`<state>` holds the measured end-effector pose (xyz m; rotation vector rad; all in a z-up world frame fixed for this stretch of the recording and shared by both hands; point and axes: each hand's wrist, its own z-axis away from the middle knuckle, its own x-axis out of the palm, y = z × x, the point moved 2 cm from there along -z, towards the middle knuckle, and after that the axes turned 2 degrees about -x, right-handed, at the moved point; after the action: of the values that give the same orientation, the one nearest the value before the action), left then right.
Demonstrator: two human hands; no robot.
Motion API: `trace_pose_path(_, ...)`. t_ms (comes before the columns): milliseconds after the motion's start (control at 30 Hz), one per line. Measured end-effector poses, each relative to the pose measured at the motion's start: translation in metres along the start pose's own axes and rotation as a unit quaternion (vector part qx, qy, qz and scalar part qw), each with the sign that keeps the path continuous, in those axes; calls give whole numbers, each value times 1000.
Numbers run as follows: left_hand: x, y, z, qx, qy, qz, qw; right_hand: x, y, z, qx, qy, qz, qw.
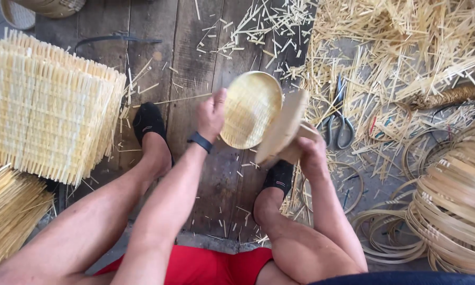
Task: The person constructs a circular bamboo base by placing a woven mat onto a wooden form, securing a circular frame around it, and then trimming the excess material using shears.
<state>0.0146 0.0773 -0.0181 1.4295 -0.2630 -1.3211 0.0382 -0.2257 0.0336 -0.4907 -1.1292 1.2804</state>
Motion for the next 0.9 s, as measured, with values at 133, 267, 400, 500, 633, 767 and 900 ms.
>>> trace_pose_path(133,-3,-46,-41,-9,39,-29,999,-35,-21,0,-40,118,171,977)
trace_pose_path(267,14,-25,-18,138,127,-124,974,-61,-27,-19,-10,265,553,790)
trace_pose_path(400,80,18,48,347,27,-222,911,-78,-8,-43,51,260,686,678)
trace_pose_path(500,94,15,68,333,-15,-268,904,-89,6,-53,98,263,691,666)
trace_pose_path(633,48,12,41,423,-64,-260,866,-98,11,-50,60,253,697,668)
trace_pose_path(767,-48,91,-28,604,-59,-305,734,-93,12,-47,34,256,707,659)
trace_pose_path(900,-139,186,-129,559,159,-486,653,-98,14,-47,32,250,714,653)
